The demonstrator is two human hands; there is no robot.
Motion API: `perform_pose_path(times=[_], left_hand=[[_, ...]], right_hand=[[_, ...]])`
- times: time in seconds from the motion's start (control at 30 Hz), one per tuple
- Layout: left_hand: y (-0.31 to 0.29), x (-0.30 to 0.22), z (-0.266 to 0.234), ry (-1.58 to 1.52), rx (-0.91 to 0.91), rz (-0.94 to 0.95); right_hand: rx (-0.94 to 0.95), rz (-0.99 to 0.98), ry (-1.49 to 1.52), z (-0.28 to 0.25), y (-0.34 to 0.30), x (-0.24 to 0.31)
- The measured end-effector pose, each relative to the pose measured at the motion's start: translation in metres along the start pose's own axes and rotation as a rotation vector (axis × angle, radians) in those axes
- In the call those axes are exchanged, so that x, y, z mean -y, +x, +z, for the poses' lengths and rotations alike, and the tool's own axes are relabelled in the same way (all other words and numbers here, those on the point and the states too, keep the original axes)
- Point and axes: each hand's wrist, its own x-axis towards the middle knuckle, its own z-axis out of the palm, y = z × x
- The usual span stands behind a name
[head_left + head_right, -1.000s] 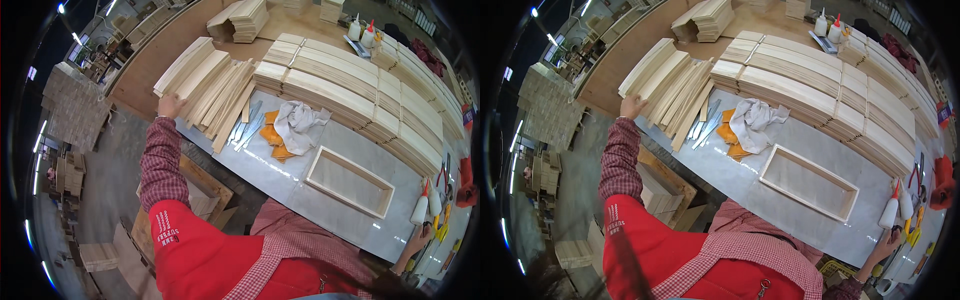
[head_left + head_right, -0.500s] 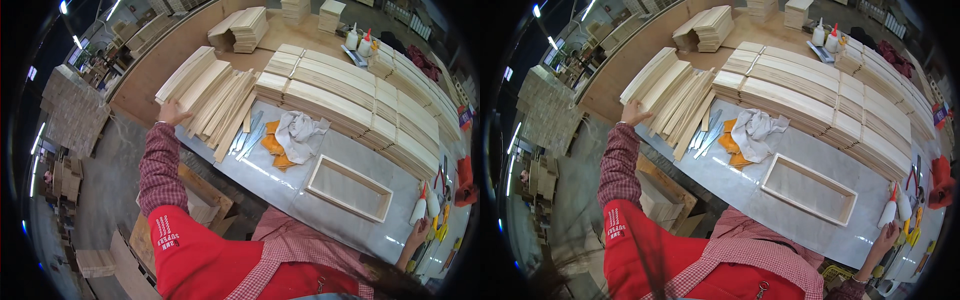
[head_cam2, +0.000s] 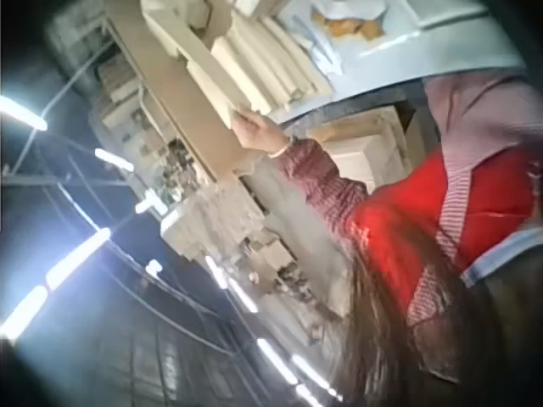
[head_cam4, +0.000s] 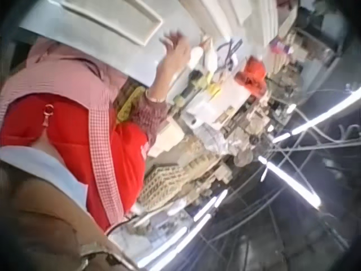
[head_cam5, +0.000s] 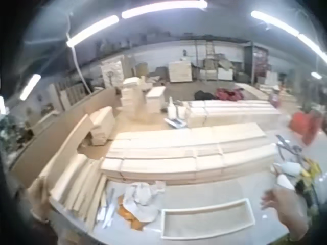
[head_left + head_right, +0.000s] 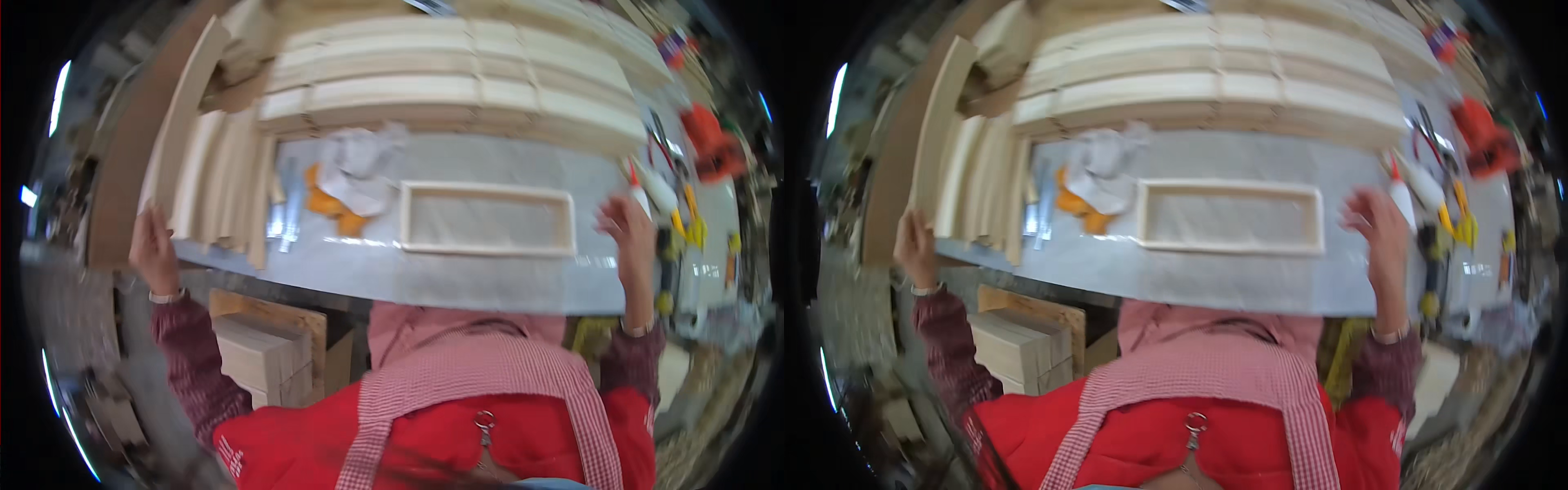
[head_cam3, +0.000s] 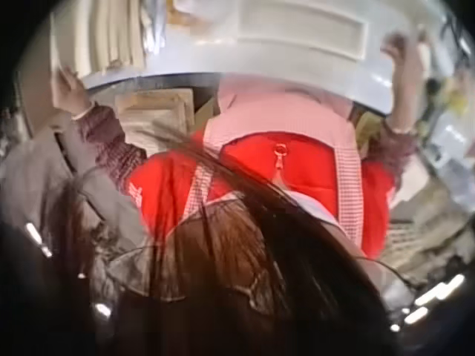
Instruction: Apply glue and use a pneumatic nailer to assemble components into wooden boxes.
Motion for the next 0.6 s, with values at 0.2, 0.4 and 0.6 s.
perform_pose_path(times=[0.2, 0.4, 0.6], left_hand=[[-0.069, -0.165, 0.075, -0.056, 0.050, 0.832], [-0.103, -0.213, 0.114, -0.244, 0.136, 0.991], [-0.136, -0.222, 0.140, -0.522, 0.131, 0.260]], right_hand=[[0.388, 0.303, 0.433, 0.041, -0.001, 0.021], [0.313, 0.193, 0.293, 0.008, -0.011, 0.003], [0.084, 0.170, 0.281, 0.004, -0.020, -0.010]])
